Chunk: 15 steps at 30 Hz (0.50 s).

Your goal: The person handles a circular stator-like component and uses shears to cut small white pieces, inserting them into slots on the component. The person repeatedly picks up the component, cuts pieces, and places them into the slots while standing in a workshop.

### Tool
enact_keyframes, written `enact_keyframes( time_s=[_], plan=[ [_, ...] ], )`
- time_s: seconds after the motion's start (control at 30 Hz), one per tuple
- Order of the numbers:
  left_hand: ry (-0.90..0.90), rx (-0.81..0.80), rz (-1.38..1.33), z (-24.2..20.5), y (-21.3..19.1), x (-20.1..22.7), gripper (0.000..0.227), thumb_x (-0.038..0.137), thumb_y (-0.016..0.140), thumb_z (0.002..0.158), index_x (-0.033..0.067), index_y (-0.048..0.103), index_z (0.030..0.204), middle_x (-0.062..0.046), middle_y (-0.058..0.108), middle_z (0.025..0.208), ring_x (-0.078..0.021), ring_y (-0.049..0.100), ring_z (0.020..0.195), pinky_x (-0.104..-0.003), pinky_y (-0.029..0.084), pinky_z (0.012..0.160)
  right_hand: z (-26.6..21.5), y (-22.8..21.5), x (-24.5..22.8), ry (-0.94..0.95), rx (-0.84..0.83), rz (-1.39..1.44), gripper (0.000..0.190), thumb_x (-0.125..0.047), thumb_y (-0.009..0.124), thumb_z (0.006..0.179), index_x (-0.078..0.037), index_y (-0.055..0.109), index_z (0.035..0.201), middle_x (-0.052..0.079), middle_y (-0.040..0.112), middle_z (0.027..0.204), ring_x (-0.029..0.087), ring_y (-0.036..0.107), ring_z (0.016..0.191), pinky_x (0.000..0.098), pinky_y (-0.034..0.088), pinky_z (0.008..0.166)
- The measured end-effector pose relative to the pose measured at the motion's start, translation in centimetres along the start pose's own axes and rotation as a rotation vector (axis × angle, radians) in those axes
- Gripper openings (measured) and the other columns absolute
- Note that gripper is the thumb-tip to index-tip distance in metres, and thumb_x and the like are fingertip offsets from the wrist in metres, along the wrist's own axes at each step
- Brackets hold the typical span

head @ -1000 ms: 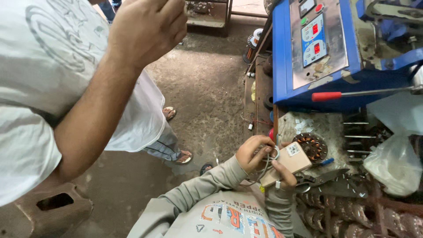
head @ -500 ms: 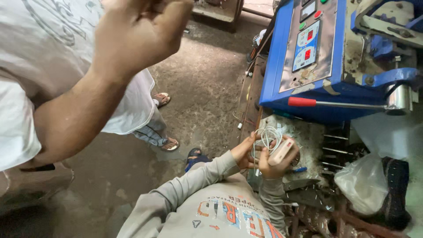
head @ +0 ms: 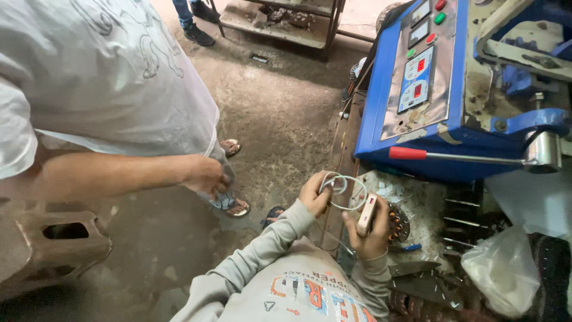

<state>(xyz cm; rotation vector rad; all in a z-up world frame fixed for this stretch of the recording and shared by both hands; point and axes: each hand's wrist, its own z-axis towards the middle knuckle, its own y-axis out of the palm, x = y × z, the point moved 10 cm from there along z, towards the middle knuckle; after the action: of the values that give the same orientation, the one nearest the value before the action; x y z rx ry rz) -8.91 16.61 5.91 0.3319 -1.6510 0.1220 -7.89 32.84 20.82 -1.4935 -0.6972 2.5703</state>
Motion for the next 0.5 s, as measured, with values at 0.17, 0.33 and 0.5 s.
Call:
enact_keyframes(
  time_s=[0.17, 0.33, 0.5],
  plan=[
    [0.584, -0.249, 0.822, -1.7, 2.9, 8.7, 0.044, 0.002, 0.069, 0.068, 0.0164, 0.071, 0.109, -0.02, 0.056, 0.108, -0.0413, 0.065, 0.092, -0.044, 0.055, 0.078, -1.1, -0.8, 0.3, -0.011, 0.067, 0.054, 0.064, -0.003, 0.073, 0.087, 0.003, 0.039, 0.141, 0.016, 0.054, 0.137, 0.023, 0.053, 0.114, 0.0356, 0.045, 0.099],
    [0.754, -0.345, 0.351, -4.0, 6.1, 13.4, 0.034, 0.014, 0.071, 0.08, 0.0109, 0.06, 0.112, -0.016, 0.066, 0.117, -0.0385, 0.068, 0.106, -0.042, 0.056, 0.093, -0.7, -0.1, 2.0, 0.007, 0.018, 0.332, 0.057, -0.014, 0.068, 0.099, 0.001, 0.037, 0.144, 0.018, 0.054, 0.142, 0.024, 0.055, 0.129, 0.0366, 0.045, 0.111],
    [0.653, -0.36, 0.141, -4.1, 7.9, 14.0, 0.043, 0.02, 0.066, 0.08, 0.0045, 0.056, 0.119, -0.018, 0.069, 0.113, -0.0372, 0.07, 0.109, -0.04, 0.056, 0.097, -3.6, -0.3, 6.4, 0.336, 0.111, 0.74, 0.068, -0.027, 0.069, 0.096, -0.005, 0.034, 0.15, 0.014, 0.054, 0.126, 0.026, 0.056, 0.11, 0.0405, 0.047, 0.091]
  ],
)
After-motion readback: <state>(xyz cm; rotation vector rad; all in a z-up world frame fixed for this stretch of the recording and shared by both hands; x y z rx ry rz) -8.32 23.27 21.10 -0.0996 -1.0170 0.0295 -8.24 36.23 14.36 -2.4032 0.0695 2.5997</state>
